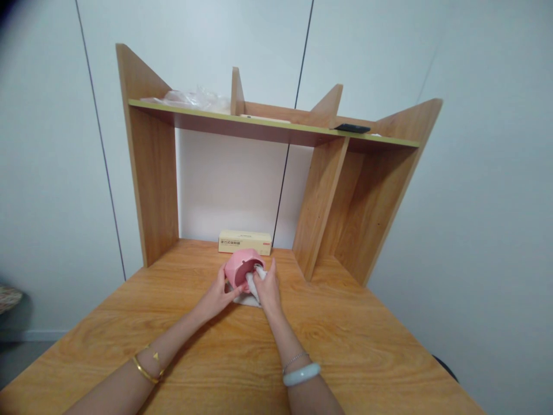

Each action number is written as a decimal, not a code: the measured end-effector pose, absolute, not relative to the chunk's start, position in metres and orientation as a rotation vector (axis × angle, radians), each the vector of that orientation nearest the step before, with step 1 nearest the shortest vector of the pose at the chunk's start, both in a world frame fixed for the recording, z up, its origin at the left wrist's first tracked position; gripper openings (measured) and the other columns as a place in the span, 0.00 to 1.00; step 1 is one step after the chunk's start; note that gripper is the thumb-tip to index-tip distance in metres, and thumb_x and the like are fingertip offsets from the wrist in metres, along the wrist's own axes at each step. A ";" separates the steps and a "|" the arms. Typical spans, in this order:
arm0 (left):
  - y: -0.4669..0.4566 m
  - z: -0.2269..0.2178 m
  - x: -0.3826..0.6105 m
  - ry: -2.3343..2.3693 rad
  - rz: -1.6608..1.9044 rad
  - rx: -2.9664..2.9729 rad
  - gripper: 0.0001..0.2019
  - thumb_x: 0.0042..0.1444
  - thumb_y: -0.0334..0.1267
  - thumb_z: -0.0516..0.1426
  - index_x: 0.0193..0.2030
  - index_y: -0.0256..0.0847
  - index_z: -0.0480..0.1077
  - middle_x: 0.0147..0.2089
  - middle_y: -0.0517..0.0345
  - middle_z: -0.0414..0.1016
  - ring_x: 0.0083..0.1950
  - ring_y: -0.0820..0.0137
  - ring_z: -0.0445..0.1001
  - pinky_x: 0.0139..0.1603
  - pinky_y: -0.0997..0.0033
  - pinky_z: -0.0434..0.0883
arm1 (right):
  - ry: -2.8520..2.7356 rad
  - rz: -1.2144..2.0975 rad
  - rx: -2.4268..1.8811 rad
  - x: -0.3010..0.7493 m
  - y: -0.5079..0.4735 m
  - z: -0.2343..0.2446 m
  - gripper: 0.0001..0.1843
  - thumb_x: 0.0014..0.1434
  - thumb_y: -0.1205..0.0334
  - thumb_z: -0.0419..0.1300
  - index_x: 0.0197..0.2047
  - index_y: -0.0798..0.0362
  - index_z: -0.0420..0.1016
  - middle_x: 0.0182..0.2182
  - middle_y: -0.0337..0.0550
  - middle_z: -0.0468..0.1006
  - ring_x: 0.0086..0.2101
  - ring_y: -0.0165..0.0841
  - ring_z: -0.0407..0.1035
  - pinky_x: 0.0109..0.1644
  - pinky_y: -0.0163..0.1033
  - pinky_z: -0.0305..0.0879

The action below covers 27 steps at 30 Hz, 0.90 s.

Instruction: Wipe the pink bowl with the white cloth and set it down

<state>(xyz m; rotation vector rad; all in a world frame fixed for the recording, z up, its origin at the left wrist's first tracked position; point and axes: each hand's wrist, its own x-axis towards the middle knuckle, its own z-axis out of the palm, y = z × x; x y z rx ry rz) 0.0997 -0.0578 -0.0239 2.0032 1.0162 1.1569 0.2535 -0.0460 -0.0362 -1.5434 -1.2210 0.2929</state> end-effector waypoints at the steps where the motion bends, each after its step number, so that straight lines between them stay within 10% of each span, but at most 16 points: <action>1: -0.058 -0.023 0.099 1.057 1.142 2.016 0.37 0.50 0.47 0.56 0.62 0.36 0.43 0.55 0.44 0.65 0.51 0.62 0.69 0.48 0.65 0.66 | -1.227 0.288 -1.577 0.252 -0.047 -0.035 0.42 0.50 0.57 0.55 0.64 0.62 0.42 0.45 0.56 0.72 0.44 0.40 0.69 0.44 0.39 0.63; 12: -0.076 0.012 0.090 1.547 0.791 2.371 0.29 0.47 0.44 0.54 0.58 0.47 0.55 0.48 0.54 0.73 0.47 0.57 0.72 0.43 0.65 0.65 | -1.558 -0.255 -1.723 0.255 -0.064 -0.015 0.41 0.52 0.60 0.56 0.65 0.54 0.40 0.35 0.48 0.76 0.36 0.39 0.69 0.40 0.39 0.59; 27: -0.078 0.019 0.093 1.563 0.713 2.350 0.29 0.44 0.43 0.56 0.55 0.48 0.58 0.46 0.56 0.74 0.46 0.59 0.73 0.41 0.67 0.66 | -1.515 0.111 -1.812 0.260 -0.050 -0.035 0.39 0.49 0.55 0.58 0.62 0.56 0.48 0.36 0.49 0.76 0.35 0.39 0.71 0.34 0.37 0.60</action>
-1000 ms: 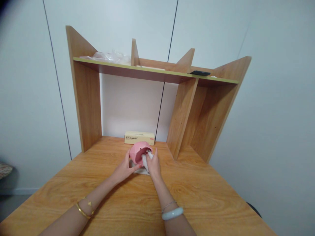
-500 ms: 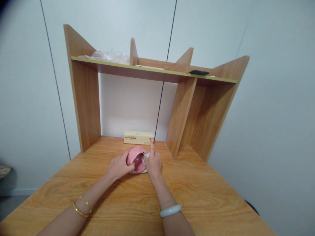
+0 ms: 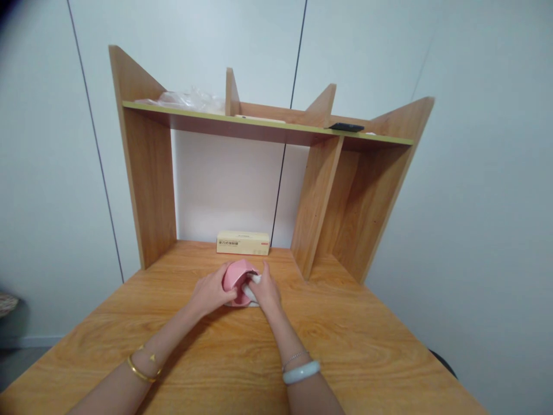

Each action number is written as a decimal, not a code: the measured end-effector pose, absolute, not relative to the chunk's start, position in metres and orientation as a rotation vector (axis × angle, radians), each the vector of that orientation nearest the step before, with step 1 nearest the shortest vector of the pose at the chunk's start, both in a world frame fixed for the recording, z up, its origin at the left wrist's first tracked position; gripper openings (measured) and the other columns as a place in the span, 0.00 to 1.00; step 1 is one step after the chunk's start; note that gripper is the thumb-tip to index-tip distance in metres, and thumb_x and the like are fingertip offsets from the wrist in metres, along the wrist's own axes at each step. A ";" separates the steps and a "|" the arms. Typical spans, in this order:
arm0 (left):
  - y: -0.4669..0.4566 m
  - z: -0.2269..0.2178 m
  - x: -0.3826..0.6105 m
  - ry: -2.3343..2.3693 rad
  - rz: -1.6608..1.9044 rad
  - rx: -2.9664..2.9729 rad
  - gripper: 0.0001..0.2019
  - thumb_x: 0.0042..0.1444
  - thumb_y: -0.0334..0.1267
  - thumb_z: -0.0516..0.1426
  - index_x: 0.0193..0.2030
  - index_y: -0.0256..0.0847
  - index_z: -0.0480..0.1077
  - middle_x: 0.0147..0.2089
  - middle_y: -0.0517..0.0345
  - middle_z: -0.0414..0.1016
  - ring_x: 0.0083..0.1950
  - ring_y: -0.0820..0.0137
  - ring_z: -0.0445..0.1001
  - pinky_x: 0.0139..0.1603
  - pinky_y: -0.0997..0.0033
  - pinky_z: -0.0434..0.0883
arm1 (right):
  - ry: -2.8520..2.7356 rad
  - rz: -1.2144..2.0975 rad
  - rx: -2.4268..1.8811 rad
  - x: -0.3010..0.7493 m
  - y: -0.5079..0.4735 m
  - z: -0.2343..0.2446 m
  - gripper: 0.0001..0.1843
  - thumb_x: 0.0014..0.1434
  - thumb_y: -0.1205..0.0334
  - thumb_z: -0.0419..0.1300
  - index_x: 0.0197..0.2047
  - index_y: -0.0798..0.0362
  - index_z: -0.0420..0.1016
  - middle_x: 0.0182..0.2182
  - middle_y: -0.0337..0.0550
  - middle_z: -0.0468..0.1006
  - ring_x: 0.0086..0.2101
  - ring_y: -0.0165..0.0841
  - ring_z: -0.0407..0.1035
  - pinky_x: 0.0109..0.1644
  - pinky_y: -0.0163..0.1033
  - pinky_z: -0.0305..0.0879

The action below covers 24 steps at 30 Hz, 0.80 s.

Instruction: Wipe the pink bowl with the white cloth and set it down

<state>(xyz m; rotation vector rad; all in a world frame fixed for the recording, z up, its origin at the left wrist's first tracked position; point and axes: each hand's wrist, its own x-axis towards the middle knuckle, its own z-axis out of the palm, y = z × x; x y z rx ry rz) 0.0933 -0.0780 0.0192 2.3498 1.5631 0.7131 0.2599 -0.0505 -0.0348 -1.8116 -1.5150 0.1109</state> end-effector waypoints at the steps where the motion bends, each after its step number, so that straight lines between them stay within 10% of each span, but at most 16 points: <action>1: -0.078 0.021 0.093 1.561 0.701 2.366 0.28 0.44 0.43 0.55 0.55 0.49 0.58 0.45 0.57 0.74 0.46 0.58 0.73 0.41 0.67 0.67 | -1.530 0.013 -1.820 0.259 -0.053 -0.031 0.38 0.50 0.57 0.57 0.62 0.56 0.48 0.34 0.49 0.77 0.34 0.39 0.70 0.35 0.37 0.59; 7: -0.080 0.023 0.090 1.535 0.694 2.416 0.28 0.45 0.44 0.55 0.56 0.49 0.57 0.48 0.55 0.73 0.46 0.56 0.72 0.42 0.65 0.66 | -1.683 -0.367 -1.658 0.258 -0.065 -0.014 0.39 0.52 0.62 0.54 0.64 0.56 0.43 0.33 0.46 0.76 0.35 0.37 0.68 0.40 0.38 0.56; 17: -0.071 0.005 0.089 1.414 0.903 2.258 0.37 0.51 0.53 0.52 0.64 0.43 0.44 0.59 0.49 0.62 0.56 0.57 0.66 0.53 0.62 0.61 | -1.574 0.040 -1.712 0.263 -0.058 -0.027 0.37 0.54 0.63 0.51 0.64 0.57 0.42 0.29 0.44 0.75 0.30 0.36 0.69 0.32 0.35 0.59; 24: -0.060 -0.018 0.094 1.072 1.076 2.123 0.41 0.50 0.51 0.56 0.64 0.34 0.39 0.60 0.42 0.59 0.57 0.61 0.63 0.54 0.64 0.62 | -1.334 0.224 -1.479 0.258 -0.049 -0.037 0.34 0.55 0.60 0.49 0.63 0.58 0.44 0.48 0.52 0.71 0.46 0.36 0.67 0.45 0.38 0.63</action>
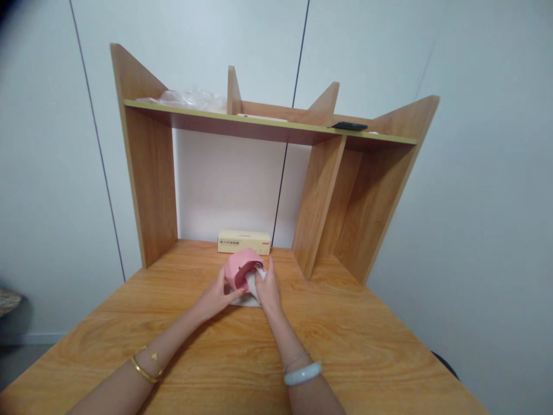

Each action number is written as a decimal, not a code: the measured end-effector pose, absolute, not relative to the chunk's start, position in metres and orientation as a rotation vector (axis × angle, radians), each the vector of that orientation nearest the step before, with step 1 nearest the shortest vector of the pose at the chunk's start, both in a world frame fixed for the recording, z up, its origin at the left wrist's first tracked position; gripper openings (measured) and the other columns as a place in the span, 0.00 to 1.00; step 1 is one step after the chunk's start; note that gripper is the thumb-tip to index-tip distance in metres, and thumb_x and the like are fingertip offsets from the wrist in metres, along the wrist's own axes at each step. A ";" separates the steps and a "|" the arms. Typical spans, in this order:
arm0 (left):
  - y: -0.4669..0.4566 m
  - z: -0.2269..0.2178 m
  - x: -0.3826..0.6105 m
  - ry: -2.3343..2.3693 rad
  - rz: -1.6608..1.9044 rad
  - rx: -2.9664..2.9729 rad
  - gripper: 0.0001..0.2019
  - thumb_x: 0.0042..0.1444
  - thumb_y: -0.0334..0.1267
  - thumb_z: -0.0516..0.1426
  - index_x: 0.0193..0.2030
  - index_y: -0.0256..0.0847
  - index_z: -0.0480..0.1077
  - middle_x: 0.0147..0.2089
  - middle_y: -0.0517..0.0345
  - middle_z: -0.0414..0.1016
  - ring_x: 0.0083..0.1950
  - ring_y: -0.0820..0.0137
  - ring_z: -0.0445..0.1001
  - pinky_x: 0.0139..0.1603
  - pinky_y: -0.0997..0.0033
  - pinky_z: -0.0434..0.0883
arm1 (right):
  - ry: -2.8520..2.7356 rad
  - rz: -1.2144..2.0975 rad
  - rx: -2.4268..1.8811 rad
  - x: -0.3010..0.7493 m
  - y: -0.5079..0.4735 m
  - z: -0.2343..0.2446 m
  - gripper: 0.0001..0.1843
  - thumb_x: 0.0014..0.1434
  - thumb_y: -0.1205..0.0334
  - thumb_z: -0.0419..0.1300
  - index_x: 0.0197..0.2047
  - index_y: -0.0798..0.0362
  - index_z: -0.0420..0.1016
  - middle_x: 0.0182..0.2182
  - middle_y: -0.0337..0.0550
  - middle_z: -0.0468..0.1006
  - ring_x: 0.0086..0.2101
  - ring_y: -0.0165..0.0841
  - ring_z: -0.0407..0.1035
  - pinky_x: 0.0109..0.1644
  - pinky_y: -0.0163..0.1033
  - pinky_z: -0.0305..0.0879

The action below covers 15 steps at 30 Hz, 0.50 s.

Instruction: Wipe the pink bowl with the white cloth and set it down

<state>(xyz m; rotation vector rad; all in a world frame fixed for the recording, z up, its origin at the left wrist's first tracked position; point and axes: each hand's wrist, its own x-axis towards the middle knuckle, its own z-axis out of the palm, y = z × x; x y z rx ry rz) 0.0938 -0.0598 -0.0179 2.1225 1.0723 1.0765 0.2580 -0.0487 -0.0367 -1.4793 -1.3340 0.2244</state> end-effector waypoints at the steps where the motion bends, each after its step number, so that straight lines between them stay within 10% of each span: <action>1: -0.060 -0.018 0.095 1.030 1.102 2.114 0.40 0.51 0.49 0.56 0.63 0.34 0.40 0.59 0.43 0.60 0.56 0.63 0.64 0.53 0.66 0.63 | -1.329 0.245 -1.460 0.257 -0.048 -0.037 0.34 0.55 0.59 0.50 0.63 0.57 0.45 0.49 0.51 0.70 0.47 0.36 0.67 0.47 0.38 0.62; 15: -0.077 0.013 0.092 1.574 0.721 2.343 0.34 0.46 0.46 0.56 0.61 0.43 0.52 0.48 0.49 0.73 0.48 0.55 0.72 0.44 0.64 0.66 | -1.453 -0.037 -1.817 0.254 -0.062 -0.016 0.41 0.52 0.58 0.55 0.64 0.56 0.40 0.26 0.43 0.74 0.29 0.37 0.69 0.32 0.35 0.59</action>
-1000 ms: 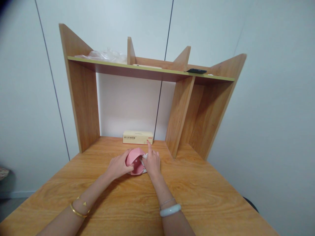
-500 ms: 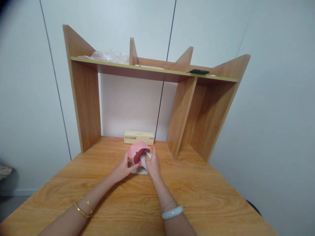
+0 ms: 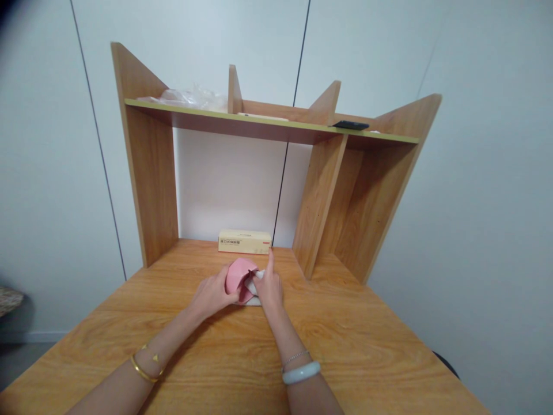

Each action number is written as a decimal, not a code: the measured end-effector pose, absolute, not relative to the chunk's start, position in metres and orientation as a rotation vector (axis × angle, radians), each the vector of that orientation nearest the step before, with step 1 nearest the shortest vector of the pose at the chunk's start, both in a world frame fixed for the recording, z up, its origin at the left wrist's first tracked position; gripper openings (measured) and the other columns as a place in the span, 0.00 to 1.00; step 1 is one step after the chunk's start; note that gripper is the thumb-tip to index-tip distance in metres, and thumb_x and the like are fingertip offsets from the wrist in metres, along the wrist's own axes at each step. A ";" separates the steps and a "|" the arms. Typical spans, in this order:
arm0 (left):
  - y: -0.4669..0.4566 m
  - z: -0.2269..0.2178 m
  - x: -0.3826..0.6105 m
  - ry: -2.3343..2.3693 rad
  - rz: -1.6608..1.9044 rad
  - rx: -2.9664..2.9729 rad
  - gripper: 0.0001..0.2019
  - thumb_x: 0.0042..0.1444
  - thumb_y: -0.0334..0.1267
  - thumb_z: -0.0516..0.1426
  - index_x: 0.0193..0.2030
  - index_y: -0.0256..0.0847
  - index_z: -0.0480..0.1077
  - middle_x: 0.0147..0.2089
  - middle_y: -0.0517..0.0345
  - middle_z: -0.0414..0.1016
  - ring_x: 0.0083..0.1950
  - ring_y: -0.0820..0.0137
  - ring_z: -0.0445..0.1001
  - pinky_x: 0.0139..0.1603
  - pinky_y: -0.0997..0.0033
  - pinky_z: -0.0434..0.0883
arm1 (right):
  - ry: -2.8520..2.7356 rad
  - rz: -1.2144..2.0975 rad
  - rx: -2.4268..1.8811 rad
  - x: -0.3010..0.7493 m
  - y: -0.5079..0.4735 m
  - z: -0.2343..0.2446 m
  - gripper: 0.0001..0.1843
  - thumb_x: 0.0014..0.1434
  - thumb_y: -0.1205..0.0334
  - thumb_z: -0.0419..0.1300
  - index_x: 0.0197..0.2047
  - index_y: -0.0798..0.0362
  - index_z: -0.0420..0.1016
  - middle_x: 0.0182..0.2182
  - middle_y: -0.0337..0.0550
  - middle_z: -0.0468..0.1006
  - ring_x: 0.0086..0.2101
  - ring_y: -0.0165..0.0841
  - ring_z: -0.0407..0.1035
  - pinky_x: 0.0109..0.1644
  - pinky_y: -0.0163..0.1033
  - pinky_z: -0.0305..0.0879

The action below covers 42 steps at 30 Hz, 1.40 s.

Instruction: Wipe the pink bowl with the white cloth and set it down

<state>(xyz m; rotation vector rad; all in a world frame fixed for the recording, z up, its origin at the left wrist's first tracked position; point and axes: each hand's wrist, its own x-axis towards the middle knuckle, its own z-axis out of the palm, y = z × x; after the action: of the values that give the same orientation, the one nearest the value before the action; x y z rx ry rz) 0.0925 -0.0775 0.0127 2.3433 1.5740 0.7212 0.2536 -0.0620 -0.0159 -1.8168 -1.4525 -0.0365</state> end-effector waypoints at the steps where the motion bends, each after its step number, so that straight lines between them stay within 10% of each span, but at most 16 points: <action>1: -0.078 0.014 0.093 1.586 0.696 2.353 0.34 0.46 0.46 0.55 0.60 0.42 0.52 0.48 0.49 0.73 0.47 0.55 0.72 0.44 0.64 0.66 | -1.480 -0.093 -1.804 0.255 -0.063 -0.015 0.41 0.52 0.58 0.55 0.64 0.55 0.41 0.27 0.43 0.74 0.29 0.37 0.69 0.33 0.36 0.59; 28: -0.062 -0.012 0.093 1.344 0.932 2.132 0.46 0.48 0.55 0.55 0.66 0.37 0.34 0.57 0.42 0.64 0.53 0.55 0.68 0.49 0.60 0.65 | -1.345 0.251 -1.586 0.262 -0.044 -0.043 0.26 0.54 0.64 0.51 0.57 0.57 0.58 0.44 0.51 0.74 0.44 0.37 0.68 0.44 0.39 0.64; 42: -0.071 0.009 0.088 1.526 0.802 2.350 0.34 0.47 0.46 0.56 0.62 0.43 0.50 0.55 0.51 0.68 0.53 0.58 0.68 0.50 0.65 0.64 | -1.426 0.152 -1.895 0.249 -0.054 -0.028 0.39 0.51 0.56 0.58 0.62 0.60 0.49 0.36 0.52 0.76 0.38 0.40 0.71 0.37 0.38 0.62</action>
<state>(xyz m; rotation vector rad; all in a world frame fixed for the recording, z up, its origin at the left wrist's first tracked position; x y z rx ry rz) 0.0876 -0.0713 0.0088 2.3505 1.5262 0.8022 0.2495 -0.0536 -0.0281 -1.8946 -1.4258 0.1518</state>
